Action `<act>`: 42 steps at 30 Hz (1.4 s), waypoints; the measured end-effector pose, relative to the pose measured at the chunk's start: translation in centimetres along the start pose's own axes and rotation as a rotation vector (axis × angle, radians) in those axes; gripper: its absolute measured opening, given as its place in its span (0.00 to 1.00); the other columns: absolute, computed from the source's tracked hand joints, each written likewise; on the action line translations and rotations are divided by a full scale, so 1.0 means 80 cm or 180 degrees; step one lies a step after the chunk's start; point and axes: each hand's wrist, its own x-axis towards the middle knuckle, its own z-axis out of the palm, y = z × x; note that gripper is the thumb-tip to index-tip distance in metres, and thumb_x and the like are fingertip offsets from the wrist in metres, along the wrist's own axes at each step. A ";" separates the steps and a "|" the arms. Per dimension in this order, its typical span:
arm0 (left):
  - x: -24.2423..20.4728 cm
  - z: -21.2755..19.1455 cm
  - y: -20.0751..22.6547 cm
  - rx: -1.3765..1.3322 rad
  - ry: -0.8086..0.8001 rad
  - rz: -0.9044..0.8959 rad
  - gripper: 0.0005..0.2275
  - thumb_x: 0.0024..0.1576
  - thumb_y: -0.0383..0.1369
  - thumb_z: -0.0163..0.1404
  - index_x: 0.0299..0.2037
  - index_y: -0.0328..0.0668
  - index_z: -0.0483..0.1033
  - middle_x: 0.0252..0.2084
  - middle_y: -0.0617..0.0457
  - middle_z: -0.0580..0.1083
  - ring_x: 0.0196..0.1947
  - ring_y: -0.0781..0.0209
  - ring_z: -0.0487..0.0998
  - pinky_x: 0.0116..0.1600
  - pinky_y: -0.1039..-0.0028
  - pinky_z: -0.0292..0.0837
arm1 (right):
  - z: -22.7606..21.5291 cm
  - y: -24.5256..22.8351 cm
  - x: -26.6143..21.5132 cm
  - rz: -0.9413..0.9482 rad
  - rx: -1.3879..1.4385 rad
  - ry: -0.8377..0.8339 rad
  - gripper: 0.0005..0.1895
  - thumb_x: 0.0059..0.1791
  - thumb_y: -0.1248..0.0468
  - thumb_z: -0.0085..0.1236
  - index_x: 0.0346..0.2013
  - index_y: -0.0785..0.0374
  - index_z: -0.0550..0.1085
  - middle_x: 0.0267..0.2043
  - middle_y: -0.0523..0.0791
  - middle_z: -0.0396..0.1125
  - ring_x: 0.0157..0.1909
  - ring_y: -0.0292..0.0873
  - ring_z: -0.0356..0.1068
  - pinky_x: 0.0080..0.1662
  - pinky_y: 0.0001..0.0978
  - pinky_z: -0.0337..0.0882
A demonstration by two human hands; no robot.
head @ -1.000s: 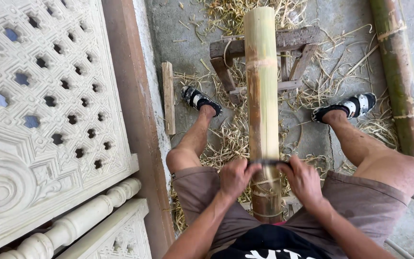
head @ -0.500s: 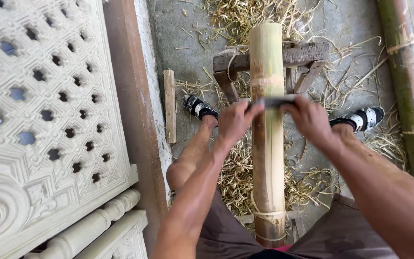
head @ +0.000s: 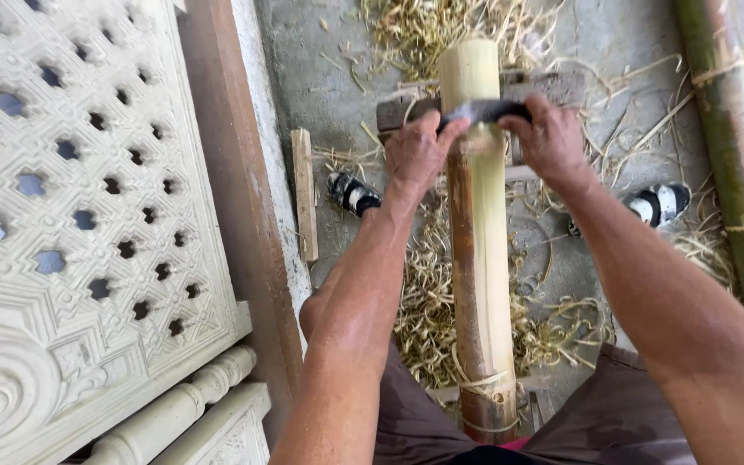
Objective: Shaving the outer layer of a bamboo pole with a curved drawknife.
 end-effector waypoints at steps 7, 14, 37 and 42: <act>-0.078 -0.008 0.024 -0.0083 -0.0137 -0.0020 0.24 0.62 0.61 0.39 0.23 0.54 0.64 0.15 0.66 0.60 0.11 0.73 0.56 0.14 0.78 0.54 | 0.007 0.005 -0.084 0.0335 -0.0256 -0.0466 0.22 0.56 0.47 0.52 0.42 0.66 0.71 0.29 0.51 0.73 0.18 0.40 0.63 0.18 0.33 0.66; -0.221 -0.026 0.060 -0.0175 -0.0122 0.0061 0.24 0.64 0.58 0.41 0.22 0.52 0.61 0.15 0.64 0.57 0.13 0.70 0.54 0.15 0.76 0.51 | 0.017 -0.001 -0.237 0.0173 -0.0111 -0.0194 0.19 0.56 0.50 0.53 0.34 0.64 0.67 0.22 0.49 0.69 0.16 0.42 0.63 0.19 0.38 0.64; -0.069 -0.007 0.011 -0.0169 -0.0019 -0.0002 0.28 0.63 0.62 0.38 0.19 0.52 0.60 0.14 0.64 0.56 0.12 0.71 0.50 0.15 0.75 0.43 | 0.003 0.009 -0.057 0.0167 0.0100 -0.0864 0.20 0.59 0.49 0.41 0.44 0.62 0.73 0.25 0.47 0.70 0.12 0.39 0.57 0.13 0.35 0.57; 0.063 0.017 -0.026 -0.0131 0.0141 -0.0065 0.26 0.61 0.62 0.39 0.23 0.52 0.66 0.15 0.67 0.61 0.11 0.73 0.54 0.14 0.77 0.48 | 0.028 0.035 0.070 -0.0174 -0.0038 0.0011 0.19 0.60 0.52 0.51 0.43 0.67 0.72 0.34 0.51 0.74 0.19 0.36 0.63 0.17 0.28 0.65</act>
